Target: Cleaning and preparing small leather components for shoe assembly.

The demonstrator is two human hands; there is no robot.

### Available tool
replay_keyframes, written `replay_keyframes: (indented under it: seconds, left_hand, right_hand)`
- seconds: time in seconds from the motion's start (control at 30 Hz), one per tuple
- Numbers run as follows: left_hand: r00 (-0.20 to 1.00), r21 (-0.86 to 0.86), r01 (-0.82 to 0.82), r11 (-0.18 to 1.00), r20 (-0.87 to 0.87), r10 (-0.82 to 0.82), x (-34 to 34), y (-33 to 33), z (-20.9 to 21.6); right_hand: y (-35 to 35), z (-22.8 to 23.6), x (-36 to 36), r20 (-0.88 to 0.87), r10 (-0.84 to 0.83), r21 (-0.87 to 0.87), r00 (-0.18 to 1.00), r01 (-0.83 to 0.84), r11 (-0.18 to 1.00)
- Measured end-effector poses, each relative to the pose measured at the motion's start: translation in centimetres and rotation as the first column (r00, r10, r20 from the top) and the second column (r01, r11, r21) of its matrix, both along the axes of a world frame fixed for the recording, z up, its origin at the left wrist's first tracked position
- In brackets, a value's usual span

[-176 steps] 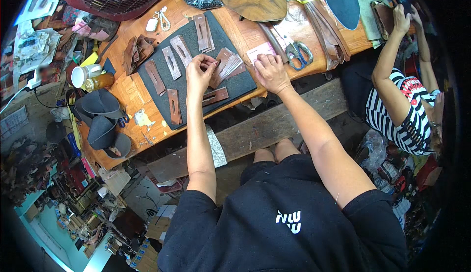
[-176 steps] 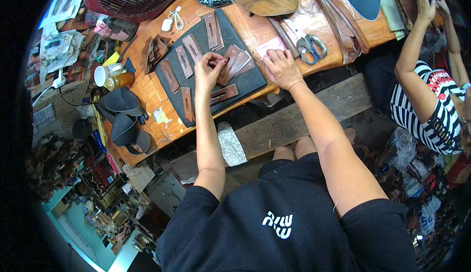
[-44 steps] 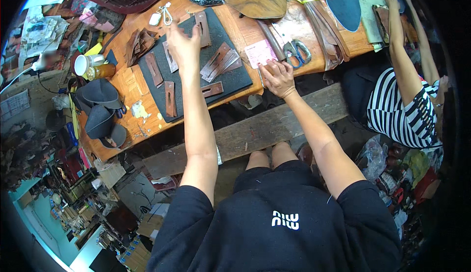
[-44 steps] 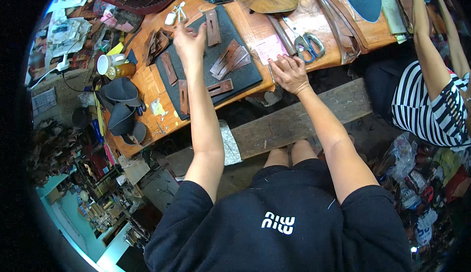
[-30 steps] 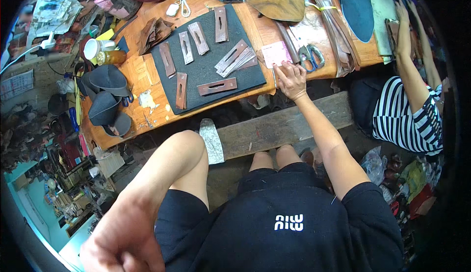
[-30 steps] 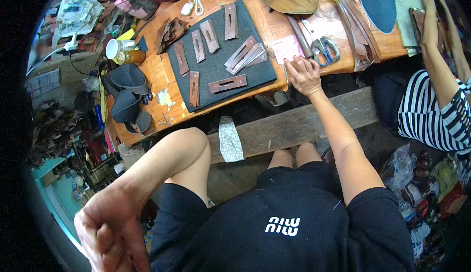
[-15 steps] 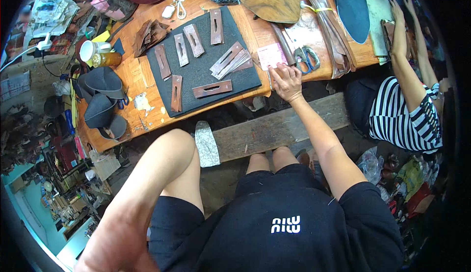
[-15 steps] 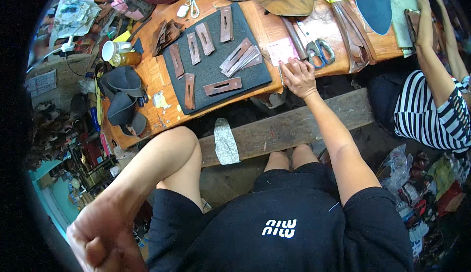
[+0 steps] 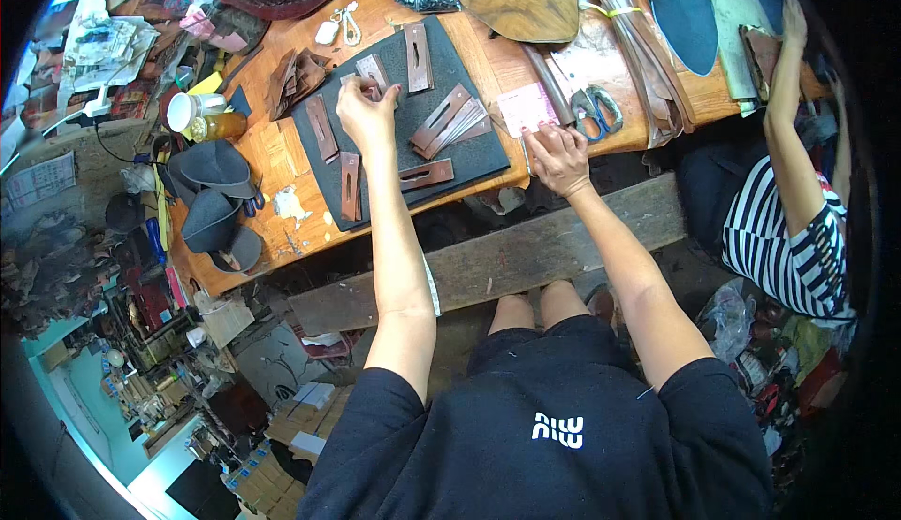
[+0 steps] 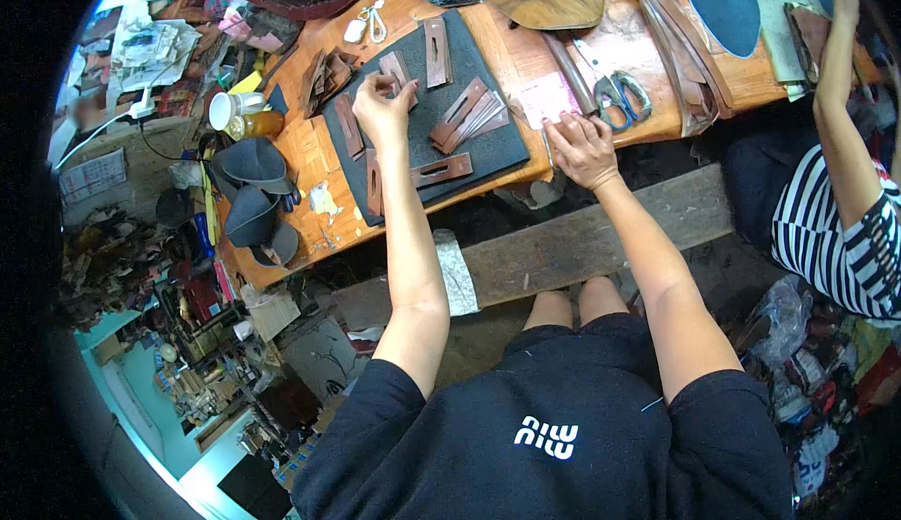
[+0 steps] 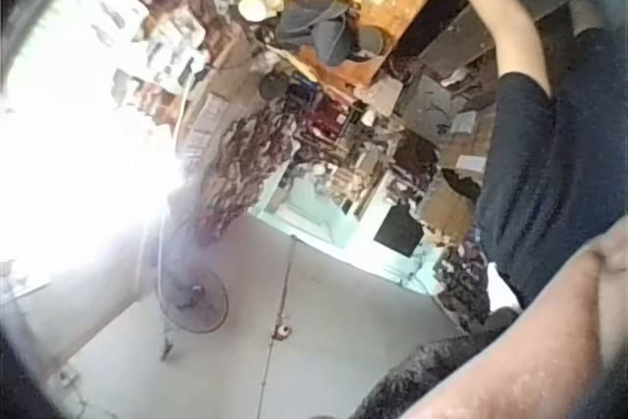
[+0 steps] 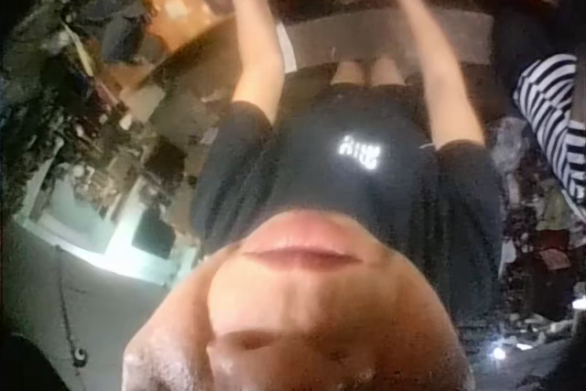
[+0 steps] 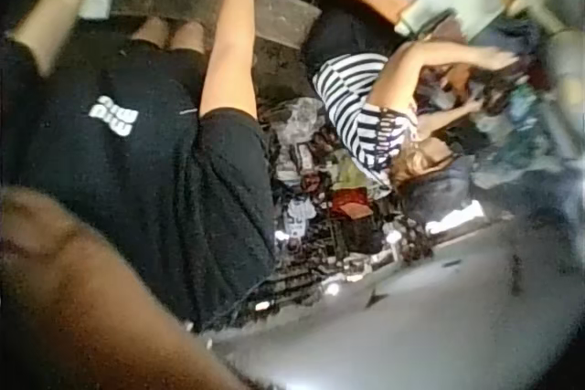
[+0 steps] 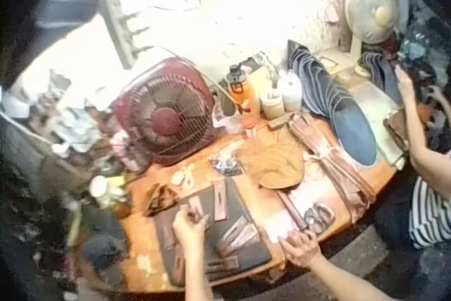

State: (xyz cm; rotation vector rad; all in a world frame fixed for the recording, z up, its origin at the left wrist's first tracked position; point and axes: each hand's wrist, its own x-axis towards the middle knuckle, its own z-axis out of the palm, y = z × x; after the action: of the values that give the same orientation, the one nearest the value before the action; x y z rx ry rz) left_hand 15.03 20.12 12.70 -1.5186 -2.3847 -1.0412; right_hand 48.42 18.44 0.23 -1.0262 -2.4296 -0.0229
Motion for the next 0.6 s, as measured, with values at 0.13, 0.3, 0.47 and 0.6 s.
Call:
replay_keyframes:
  seconds: [0.13,0.3,0.47,0.6]
  left_hand:
    - [0.993,-0.132,-0.097,0.987,0.058,0.105,0.3,0.2,-1.7]
    - [0.953,-0.04,-0.051,0.998,0.297,0.061,-2.2,-0.4,-3.4]
    - [0.884,0.052,-0.001,0.999,0.466,-0.023,-2.8,-0.5,-3.7]
    - [0.878,0.01,0.07,0.997,0.474,-0.067,-3.0,-0.9,-3.4]
  right_hand:
    - [0.0,-0.2,0.2,-0.005,-0.008,0.015,1.0,0.008,1.0]
    - [-0.1,0.1,0.0,-0.004,-0.007,0.027,1.0,0.007,1.0]
    - [-0.1,-0.1,0.1,-0.019,-0.011,0.03,1.0,0.012,0.999]
    - [-0.1,0.0,0.1,-0.013,-0.01,0.035,1.0,0.01,0.999]
